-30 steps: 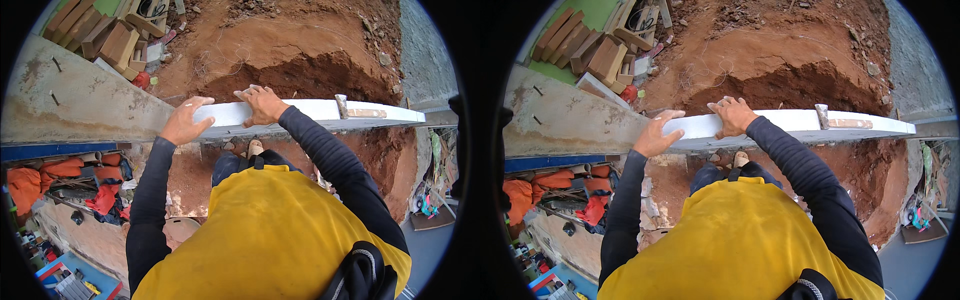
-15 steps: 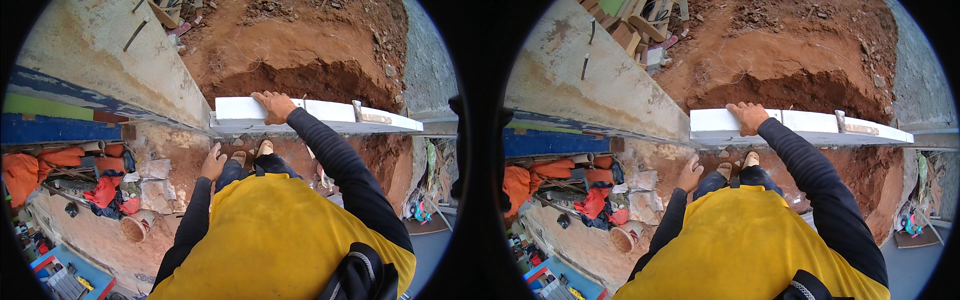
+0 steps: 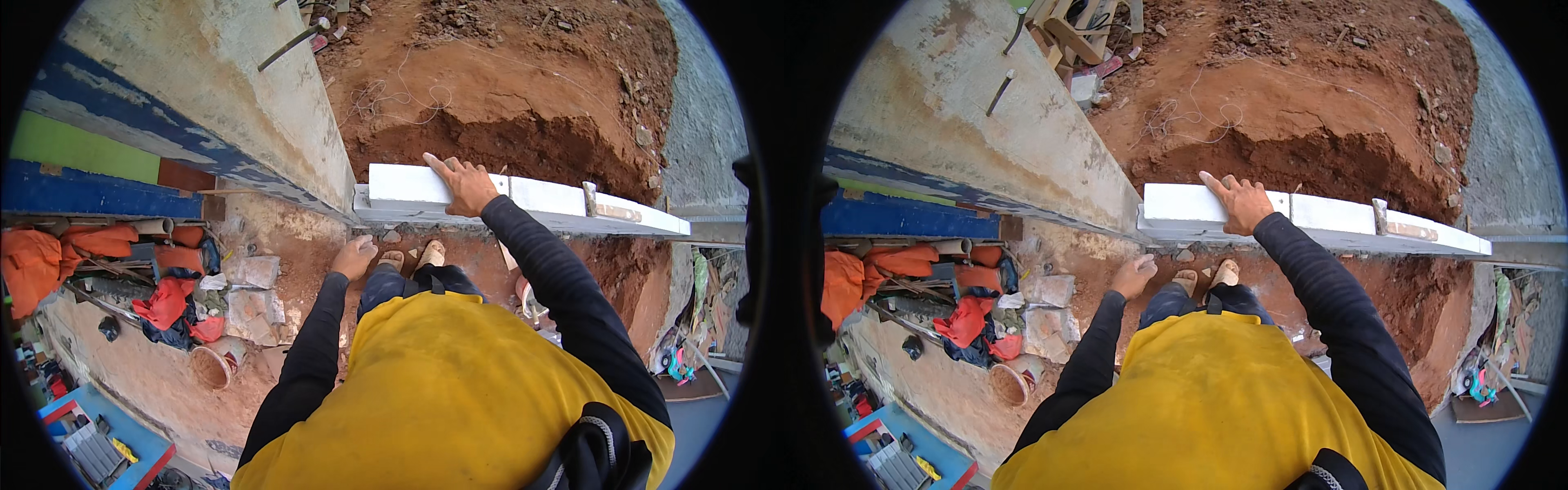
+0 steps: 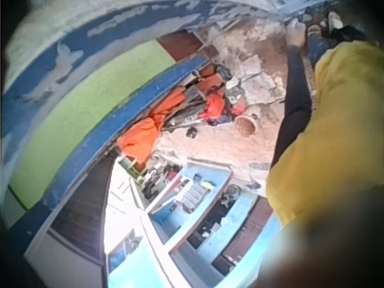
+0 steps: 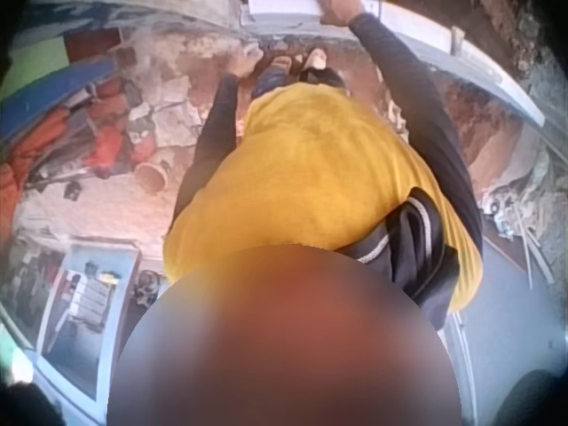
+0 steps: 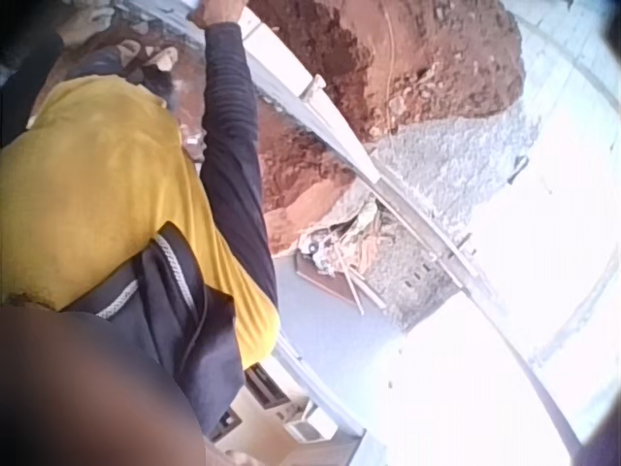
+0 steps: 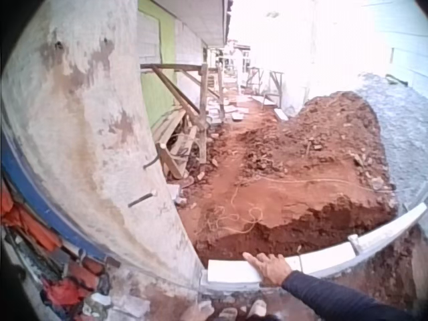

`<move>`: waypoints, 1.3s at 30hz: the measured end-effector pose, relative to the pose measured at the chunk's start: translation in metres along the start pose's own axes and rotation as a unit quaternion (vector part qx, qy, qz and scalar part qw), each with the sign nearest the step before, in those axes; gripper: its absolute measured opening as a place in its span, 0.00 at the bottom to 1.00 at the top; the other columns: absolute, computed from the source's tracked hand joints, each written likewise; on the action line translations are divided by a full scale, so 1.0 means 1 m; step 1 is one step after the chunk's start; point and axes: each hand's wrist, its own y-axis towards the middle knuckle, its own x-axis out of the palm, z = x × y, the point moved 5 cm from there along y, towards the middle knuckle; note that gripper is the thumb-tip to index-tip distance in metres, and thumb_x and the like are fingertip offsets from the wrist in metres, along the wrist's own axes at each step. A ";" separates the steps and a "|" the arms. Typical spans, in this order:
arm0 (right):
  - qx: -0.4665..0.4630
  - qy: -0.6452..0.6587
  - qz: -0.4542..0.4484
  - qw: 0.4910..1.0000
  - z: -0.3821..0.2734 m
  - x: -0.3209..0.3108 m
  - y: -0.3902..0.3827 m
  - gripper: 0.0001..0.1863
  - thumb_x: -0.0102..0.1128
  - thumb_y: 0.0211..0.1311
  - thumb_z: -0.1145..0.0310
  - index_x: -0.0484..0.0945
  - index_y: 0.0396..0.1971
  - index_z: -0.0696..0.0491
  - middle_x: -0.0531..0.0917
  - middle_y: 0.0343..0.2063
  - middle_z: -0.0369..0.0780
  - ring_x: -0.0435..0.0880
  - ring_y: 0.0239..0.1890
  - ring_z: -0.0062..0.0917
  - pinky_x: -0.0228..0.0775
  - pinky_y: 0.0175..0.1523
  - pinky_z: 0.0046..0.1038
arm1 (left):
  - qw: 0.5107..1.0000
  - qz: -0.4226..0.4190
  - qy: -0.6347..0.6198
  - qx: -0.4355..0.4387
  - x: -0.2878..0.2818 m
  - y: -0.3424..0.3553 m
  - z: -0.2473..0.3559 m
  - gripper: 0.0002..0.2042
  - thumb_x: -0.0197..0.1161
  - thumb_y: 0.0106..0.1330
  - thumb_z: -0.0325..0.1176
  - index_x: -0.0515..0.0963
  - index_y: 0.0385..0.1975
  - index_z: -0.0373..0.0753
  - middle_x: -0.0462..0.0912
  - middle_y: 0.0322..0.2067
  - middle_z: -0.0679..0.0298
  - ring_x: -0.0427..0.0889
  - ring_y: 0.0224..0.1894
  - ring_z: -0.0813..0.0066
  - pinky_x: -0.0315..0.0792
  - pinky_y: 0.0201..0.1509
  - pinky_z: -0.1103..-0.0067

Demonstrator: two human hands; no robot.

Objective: The person applies cement to a low wall using a trowel, then places white rectangular blocks on top. They tap the blocks with a hammer to align them, measure the wall with a tape measure, and continue adding blocks one by one.

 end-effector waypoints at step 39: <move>0.872 0.308 0.259 0.277 0.076 0.428 -0.698 0.57 0.85 0.45 0.51 0.65 0.72 0.60 0.79 0.61 0.55 0.78 0.66 0.51 0.72 0.70 0.47 | 0.911 -0.223 0.293 -0.183 0.099 0.112 -0.073 0.24 0.72 0.68 0.41 0.81 0.60 0.34 0.86 0.50 0.58 0.84 0.49 0.69 0.77 0.45 0.70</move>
